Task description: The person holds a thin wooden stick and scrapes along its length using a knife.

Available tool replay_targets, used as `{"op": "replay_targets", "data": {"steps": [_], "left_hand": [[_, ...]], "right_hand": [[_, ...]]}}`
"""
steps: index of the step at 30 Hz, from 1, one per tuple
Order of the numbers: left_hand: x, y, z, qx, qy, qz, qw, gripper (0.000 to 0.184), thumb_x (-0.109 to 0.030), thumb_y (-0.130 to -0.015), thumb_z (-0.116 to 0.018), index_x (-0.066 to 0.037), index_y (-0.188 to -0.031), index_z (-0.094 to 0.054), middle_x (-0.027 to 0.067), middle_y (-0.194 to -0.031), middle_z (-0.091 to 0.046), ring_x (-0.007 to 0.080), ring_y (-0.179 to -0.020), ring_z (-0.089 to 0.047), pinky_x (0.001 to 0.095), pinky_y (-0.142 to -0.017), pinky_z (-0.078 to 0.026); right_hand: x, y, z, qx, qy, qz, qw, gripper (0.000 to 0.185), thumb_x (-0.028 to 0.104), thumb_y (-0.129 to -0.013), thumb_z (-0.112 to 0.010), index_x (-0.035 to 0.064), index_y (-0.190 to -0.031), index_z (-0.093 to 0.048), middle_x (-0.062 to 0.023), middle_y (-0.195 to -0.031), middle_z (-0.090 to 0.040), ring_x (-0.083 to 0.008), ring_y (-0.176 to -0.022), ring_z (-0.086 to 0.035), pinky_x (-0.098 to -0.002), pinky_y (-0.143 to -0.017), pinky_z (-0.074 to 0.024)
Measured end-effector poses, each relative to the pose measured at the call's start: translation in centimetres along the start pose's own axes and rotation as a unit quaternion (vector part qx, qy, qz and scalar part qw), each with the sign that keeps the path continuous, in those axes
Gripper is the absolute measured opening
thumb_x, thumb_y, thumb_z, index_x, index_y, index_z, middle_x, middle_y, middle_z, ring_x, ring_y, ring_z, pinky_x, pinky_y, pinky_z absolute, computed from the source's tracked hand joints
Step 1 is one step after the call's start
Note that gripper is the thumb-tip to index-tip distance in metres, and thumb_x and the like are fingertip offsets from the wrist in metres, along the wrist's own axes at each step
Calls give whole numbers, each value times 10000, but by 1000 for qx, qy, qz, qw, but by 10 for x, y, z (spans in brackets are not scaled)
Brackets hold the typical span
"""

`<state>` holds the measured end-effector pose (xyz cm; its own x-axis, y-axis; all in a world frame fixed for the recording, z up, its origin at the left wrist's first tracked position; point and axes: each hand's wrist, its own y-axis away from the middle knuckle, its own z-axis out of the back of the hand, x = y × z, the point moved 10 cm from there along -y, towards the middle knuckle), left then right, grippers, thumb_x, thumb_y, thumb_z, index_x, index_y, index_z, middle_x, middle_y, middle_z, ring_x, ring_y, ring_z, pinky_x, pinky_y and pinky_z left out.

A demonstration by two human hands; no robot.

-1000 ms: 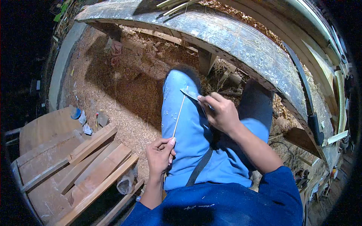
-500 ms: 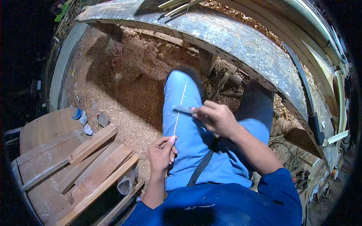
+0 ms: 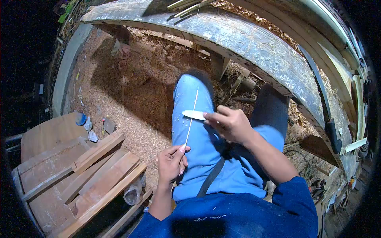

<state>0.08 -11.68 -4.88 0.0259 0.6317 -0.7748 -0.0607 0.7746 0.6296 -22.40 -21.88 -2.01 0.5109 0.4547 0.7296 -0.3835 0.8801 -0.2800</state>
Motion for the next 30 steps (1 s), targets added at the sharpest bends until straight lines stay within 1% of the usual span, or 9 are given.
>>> {"op": "replay_targets", "data": {"steps": [5, 8, 11, 17, 23, 26, 27, 29, 30], "left_hand": [[5, 1, 1, 22, 12, 0, 1000, 277, -195, -1096, -623, 50, -1079, -751, 73, -595, -636, 66, -378, -467, 228, -374, -340], [5, 0, 1, 21, 15, 6, 1000, 302, -214, -1110, -596, 49, -1082, -741, 68, -584, -621, 68, -372, -451, 233, -369, -329], [8, 2, 1, 36, 32, 2, 999, 319, -236, -1120, -577, 44, -1082, -726, 66, -580, -614, 70, -367, -438, 237, -363, -316], [7, -1, 0, 24, 18, -2, 1000, 329, -261, -1128, -555, 32, -1086, -696, 51, -570, -589, 65, -351, -410, 233, -344, -291], [11, -2, -3, 32, 20, 13, 999, 304, -259, -1120, -577, 21, -1087, -690, 51, -572, -589, 55, -348, -404, 224, -340, -281], [11, -3, -2, 25, 16, 11, 1000, 305, -262, -1122, -573, 17, -1077, -689, 52, -572, -592, 55, -341, -399, 224, -336, -275], [10, -4, -3, 31, 23, 11, 999, 305, -262, -1123, -570, 16, -1073, -688, 55, -572, -595, 56, -337, -397, 224, -334, -273], [9, -2, -2, 35, 30, 12, 999, 306, -261, -1124, -567, 15, -1068, -687, 57, -572, -598, 57, -334, -395, 225, -332, -271], [8, -1, -1, 32, 28, 14, 999, 308, -260, -1126, -562, 15, -1065, -686, 61, -572, -599, 59, -332, -394, 226, -332, -271]], "right_hand": [[-32, -3, 23, -118, 8, -79, 990, 295, 173, -895, -787, 156, -1187, -746, -111, -867, -613, -369, -700, -687, -472, -604, -565], [2, 3, 0, 43, 27, 23, 998, 284, 171, -883, -792, 152, -1163, -753, -104, -853, -601, -365, -678, -679, -478, -596, -556], [-23, -5, 16, -113, -6, -31, 993, 201, 200, -945, -766, 154, -1141, -751, -106, -832, -607, -346, -652, -675, -463, -553, -547], [7, 1, 7, -14, 24, 40, 999, 243, 197, -920, -784, 152, -1155, -743, -88, -849, -618, -331, -652, -682, -452, -558, -559], [-31, -5, 22, -109, 20, -89, 990, 342, 93, -877, -767, 156, -1209, -714, -133, -920, -658, -379, -752, -708, -476, -637, -587], [1, 2, 3, 9, 9, 27, 1000, 366, 89, -825, -793, 155, -1176, -715, -90, -877, -626, -344, -704, -694, -451, -606, -587], [7, 3, -6, 65, 43, 10, 997, 343, 15, -827, -805, 117, -1150, -747, -99, -915, -717, -297, -716, -692, -391, -632, -574], [-16, -2, 4, -87, -81, -7, 993, 289, 22, -866, -798, 100, -1138, -739, -115, -951, -735, -309, -752, -707, -400, -673, -583], [-36, -4, 6, -90, -61, -109, 988, 261, 28, -885, -796, 86, -1131, -730, -134, -969, -741, -326, -812, -729, -425, -714, -588]]}}
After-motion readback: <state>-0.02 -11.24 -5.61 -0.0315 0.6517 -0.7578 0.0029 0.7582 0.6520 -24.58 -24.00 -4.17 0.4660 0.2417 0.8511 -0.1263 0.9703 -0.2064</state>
